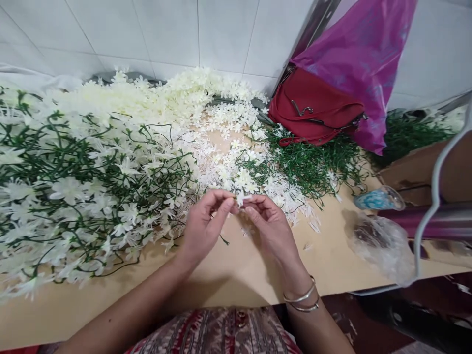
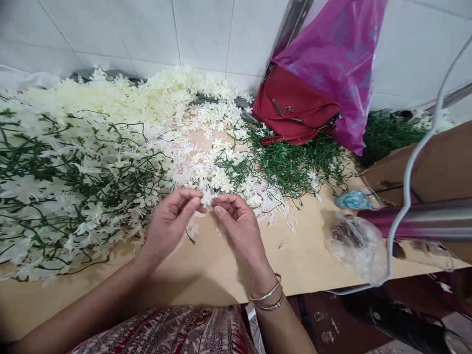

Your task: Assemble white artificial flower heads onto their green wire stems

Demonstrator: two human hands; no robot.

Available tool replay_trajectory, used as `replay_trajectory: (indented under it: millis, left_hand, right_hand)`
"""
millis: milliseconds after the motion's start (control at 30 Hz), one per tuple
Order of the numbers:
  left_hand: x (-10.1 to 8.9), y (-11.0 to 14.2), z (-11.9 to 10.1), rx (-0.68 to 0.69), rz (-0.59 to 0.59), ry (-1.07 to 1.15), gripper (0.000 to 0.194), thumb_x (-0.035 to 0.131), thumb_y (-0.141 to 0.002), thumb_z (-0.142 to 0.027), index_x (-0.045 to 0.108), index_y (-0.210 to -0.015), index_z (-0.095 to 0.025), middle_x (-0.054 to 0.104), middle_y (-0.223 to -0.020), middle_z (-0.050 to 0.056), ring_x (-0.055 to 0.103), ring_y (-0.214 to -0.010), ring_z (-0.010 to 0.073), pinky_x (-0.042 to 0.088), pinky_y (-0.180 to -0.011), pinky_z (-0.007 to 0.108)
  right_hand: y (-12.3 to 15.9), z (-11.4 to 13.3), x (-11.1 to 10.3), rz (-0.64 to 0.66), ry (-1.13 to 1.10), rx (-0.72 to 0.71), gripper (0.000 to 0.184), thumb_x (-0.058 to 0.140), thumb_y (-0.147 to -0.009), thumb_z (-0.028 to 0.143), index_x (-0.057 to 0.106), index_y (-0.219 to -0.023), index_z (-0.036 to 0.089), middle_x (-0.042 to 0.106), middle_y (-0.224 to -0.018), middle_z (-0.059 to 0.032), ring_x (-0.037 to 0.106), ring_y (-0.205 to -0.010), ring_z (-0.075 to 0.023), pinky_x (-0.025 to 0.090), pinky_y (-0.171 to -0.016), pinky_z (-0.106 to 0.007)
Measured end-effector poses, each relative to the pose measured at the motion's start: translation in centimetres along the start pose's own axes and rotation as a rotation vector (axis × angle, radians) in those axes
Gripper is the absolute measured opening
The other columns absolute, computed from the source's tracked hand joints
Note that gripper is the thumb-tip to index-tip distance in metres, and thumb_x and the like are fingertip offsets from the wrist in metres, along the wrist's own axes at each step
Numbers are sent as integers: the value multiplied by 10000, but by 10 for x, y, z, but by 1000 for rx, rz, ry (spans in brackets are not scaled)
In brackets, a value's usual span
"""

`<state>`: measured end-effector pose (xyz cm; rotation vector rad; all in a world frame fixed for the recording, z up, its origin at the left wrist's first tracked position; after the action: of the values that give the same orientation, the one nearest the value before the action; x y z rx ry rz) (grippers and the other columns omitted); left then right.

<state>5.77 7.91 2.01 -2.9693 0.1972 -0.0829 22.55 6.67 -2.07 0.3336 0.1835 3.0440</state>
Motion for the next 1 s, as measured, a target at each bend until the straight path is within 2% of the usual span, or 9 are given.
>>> replay_trajectory:
  millis: [67,167,300,367,467,567,667,867,1000]
  left_hand:
    - [-14,-7,-15,28,-80,120,85,690,-992,-285,696,-1011,-203,718,-870,2,722,-831,136,577,-800,247]
    - [-31,-17,-16,-48,-179,346,178,782,-921,-343,681,-972,-206,717,-853,-12,715,-765,114,608,-796,243]
    - [-44,-19,-7,-154,-257,463,235,823,-872,-373,661,-930,-213,719,-871,-16,695,-739,101,625,-790,250]
    - [-43,-14,-14,-118,-170,380,184,788,-910,-374,693,-943,-220,706,-829,-16,677,-716,106,609,-751,238]
    - [-23,4,-28,-38,188,77,94,711,-979,-303,762,-935,-237,725,-816,7,685,-747,144,577,-714,249]
    - [-3,31,-21,27,508,-307,107,694,-979,-213,791,-961,-256,780,-918,31,712,-837,192,565,-764,304]
    - [8,48,-5,94,638,-558,120,651,-1012,-231,760,-1060,-244,782,-1029,49,727,-925,234,573,-829,371]
    - [9,36,-3,202,425,-582,283,625,-1041,-277,607,-1320,-232,726,-1228,77,715,-1069,220,588,-906,370]
    - [5,29,-3,226,331,-430,131,655,-1021,-211,712,-1133,-247,762,-1082,27,724,-1018,175,576,-895,292]
  right_hand:
    - [7,16,1,5,100,-105,189,837,-864,371,749,-1008,286,739,-1101,-42,669,-1066,-217,517,-1011,-399]
    - [22,27,16,79,306,-213,43,750,-935,291,746,-975,277,707,-1116,-54,657,-1094,-232,516,-1019,-440]
    - [39,9,50,219,691,-261,126,737,-949,232,745,-1071,262,705,-1142,-90,636,-1091,-281,522,-961,-496]
    - [43,2,62,230,871,-356,176,726,-936,161,737,-1100,225,704,-1171,-129,614,-1090,-309,506,-940,-508]
    - [41,0,60,176,993,-424,165,603,-993,123,718,-909,204,705,-927,-107,598,-885,-272,480,-799,-450]
    - [36,8,37,82,815,-364,135,614,-1014,184,709,-928,226,716,-908,-71,629,-867,-240,482,-778,-402]
    - [35,15,7,-58,516,-249,32,696,-986,268,715,-964,255,732,-938,-29,658,-879,-201,505,-801,-354]
    - [40,0,11,40,94,-22,79,793,-901,306,740,-892,248,715,-823,14,630,-763,-146,505,-728,-290]
    - [43,-8,21,60,-44,26,108,801,-890,312,710,-891,254,691,-823,28,626,-736,-133,504,-724,-288]
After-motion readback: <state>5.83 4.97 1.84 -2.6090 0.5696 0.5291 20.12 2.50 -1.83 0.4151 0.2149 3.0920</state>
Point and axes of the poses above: each hand's wrist, its own y-axis away from the middle knuckle, its own x-axis out of the palm, z = x × y, the point moved 8 cm from there along -y, towards the middle knuckle
